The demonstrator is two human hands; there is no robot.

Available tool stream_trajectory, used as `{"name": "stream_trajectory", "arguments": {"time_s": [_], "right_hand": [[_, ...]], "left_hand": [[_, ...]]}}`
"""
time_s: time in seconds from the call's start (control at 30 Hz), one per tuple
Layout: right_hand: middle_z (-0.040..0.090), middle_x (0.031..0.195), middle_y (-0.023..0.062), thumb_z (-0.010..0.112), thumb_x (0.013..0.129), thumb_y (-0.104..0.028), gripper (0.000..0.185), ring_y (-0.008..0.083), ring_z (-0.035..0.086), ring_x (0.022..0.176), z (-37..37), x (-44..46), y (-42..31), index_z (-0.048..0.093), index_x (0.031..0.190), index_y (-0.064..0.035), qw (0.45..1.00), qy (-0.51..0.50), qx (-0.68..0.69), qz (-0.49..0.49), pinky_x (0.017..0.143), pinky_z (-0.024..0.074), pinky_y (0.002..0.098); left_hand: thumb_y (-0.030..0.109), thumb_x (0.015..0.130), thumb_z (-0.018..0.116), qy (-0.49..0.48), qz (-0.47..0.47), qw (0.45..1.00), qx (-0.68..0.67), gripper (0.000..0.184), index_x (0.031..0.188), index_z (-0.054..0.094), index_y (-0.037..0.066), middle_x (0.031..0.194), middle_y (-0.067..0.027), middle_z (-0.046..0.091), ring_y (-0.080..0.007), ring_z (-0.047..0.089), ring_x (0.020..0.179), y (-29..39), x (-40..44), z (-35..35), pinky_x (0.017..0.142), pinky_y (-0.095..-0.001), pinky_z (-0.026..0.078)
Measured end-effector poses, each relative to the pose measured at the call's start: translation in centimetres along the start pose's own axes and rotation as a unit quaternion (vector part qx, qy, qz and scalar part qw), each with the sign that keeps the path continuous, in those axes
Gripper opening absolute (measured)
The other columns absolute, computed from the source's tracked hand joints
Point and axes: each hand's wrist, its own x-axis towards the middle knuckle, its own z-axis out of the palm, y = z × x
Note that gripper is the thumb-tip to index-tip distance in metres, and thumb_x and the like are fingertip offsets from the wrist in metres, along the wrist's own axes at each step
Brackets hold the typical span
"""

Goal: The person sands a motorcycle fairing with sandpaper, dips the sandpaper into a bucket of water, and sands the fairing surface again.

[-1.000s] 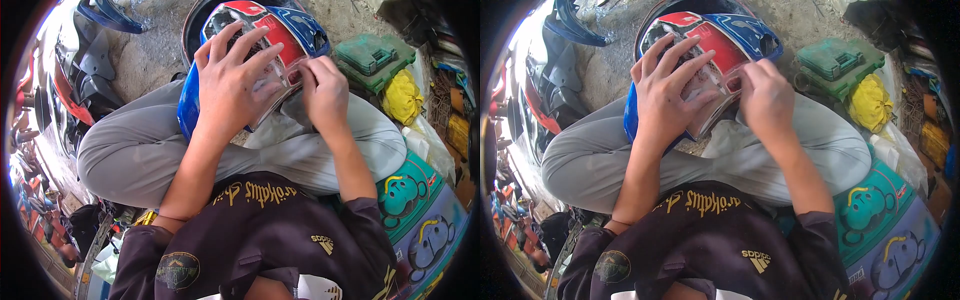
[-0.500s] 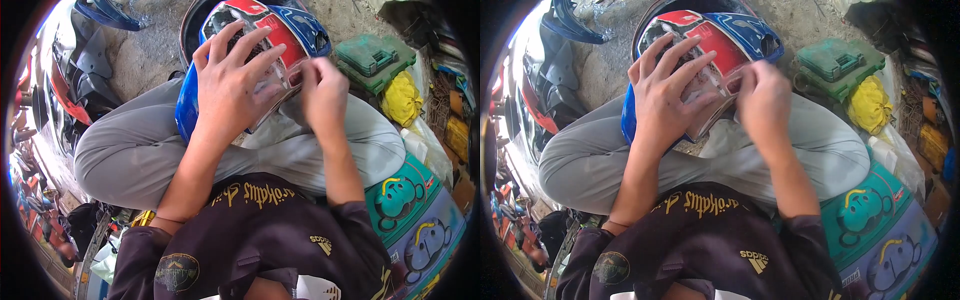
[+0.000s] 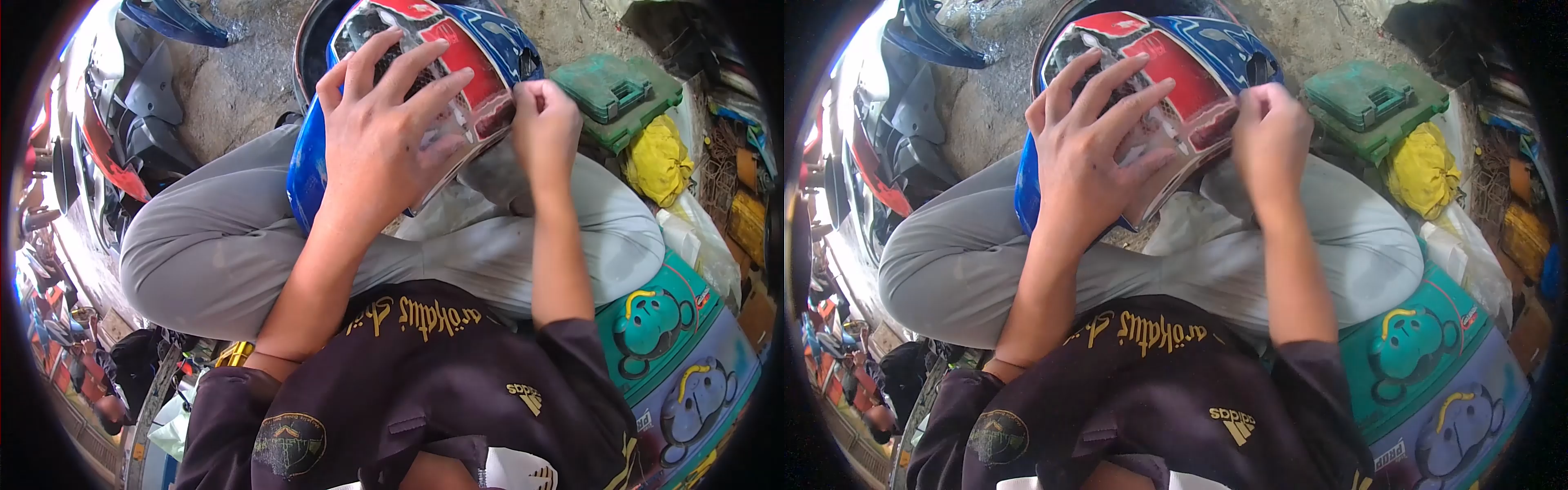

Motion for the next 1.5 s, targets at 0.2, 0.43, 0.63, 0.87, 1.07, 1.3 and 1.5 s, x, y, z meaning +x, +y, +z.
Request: {"name": "stream_trajectory", "arguments": {"time_s": [0.2, 0.43, 0.63, 0.87, 1.07, 1.3, 1.5], "right_hand": [[0.076, 0.089, 0.0240, 0.067, 0.103, -0.010, 0.018, 0.0426, 0.075, 0.081, 0.1, -2.2, -1.1, 0.076, 0.099, 0.0043, 0.998, 0.022, 0.001, -0.065, 0.077, 0.0582, 0.0475], [0.075, 0.096, 0.0201, 0.068, 0.100, -0.002, 0.011, 0.0382, 0.075, 0.088, 0.1, -1.3, 0.3, 0.077, 0.104, 0.0016, 0.994, 0.032, -0.020, -0.105, 0.081, 0.0582, 0.0441], [0.080, 0.097, 0.0187, 0.072, 0.099, -0.003, 0.013, 0.0270, 0.078, 0.086, -0.2, -1.9, 0.4, 0.080, 0.107, 0.0027, 0.997, -0.017, 0.062, -0.047, 0.079, 0.0588, 0.0355], [0.081, 0.090, 0.0186, 0.073, 0.099, -0.007, 0.016, 0.0210, 0.079, 0.081, 0.1, -1.3, -0.2, 0.080, 0.107, 0.0046, 0.997, -0.013, 0.072, 0.007, 0.076, 0.0590, 0.0357], [0.081, 0.088, 0.0138, 0.074, 0.097, -0.004, 0.016, 0.0133, 0.074, 0.077, -0.3, -0.9, -0.3, 0.080, 0.107, 0.0073, 0.986, -0.057, 0.135, 0.077, 0.073, 0.0560, 0.0296], [0.082, 0.093, 0.0112, 0.073, 0.098, -0.001, 0.013, 0.0108, 0.072, 0.079, 0.0, -1.0, 0.0, 0.079, 0.107, 0.0069, 0.980, -0.065, 0.167, 0.092, 0.074, 0.0556, 0.0282], [0.082, 0.092, 0.0118, 0.075, 0.097, -0.001, 0.013, 0.0119, 0.075, 0.082, 0.0, -1.3, -0.5, 0.080, 0.106, 0.0063, 0.985, -0.060, 0.146, 0.065, 0.076, 0.0572, 0.0288]], "left_hand": [[0.033, 0.066, 0.095, -0.006, 0.000, 1.000, 0.002, 0.069, 0.133, 0.081, 0.029, 0.153, 0.0032, 0.067, -0.0316, 0.051, 0.149, 0.0, 0.1, -0.1, 0.121, -0.0502, 0.035], [0.033, 0.066, 0.096, -0.011, -0.002, 1.000, 0.002, 0.070, 0.134, 0.080, 0.029, 0.153, 0.0026, 0.067, -0.0310, 0.051, 0.149, -0.1, 0.0, -0.2, 0.121, -0.0498, 0.035], [0.032, 0.065, 0.095, -0.009, 0.003, 1.000, 0.000, 0.071, 0.134, 0.080, 0.030, 0.153, 0.0036, 0.067, -0.0312, 0.051, 0.149, -0.2, 0.0, -0.2, 0.121, -0.0500, 0.035], [0.033, 0.065, 0.095, 0.001, 0.000, 1.000, 0.000, 0.069, 0.133, 0.081, 0.030, 0.152, 0.0036, 0.067, -0.0313, 0.051, 0.149, -0.2, 0.0, -0.1, 0.121, -0.0500, 0.035], [0.033, 0.066, 0.095, 0.002, 0.004, 1.000, 0.007, 0.068, 0.133, 0.081, 0.030, 0.151, 0.0033, 0.068, -0.0312, 0.051, 0.149, -0.1, 0.0, 0.0, 0.121, -0.0496, 0.035], [0.033, 0.066, 0.095, 0.003, 0.004, 1.000, 0.008, 0.068, 0.132, 0.081, 0.029, 0.151, 0.0036, 0.068, -0.0309, 0.052, 0.149, -0.1, 0.1, 0.0, 0.122, -0.0494, 0.035], [0.033, 0.066, 0.095, 0.001, 0.006, 1.000, 0.007, 0.068, 0.132, 0.081, 0.029, 0.152, 0.0038, 0.068, -0.0310, 0.052, 0.149, -0.1, 0.2, 0.0, 0.121, -0.0497, 0.035]]}}
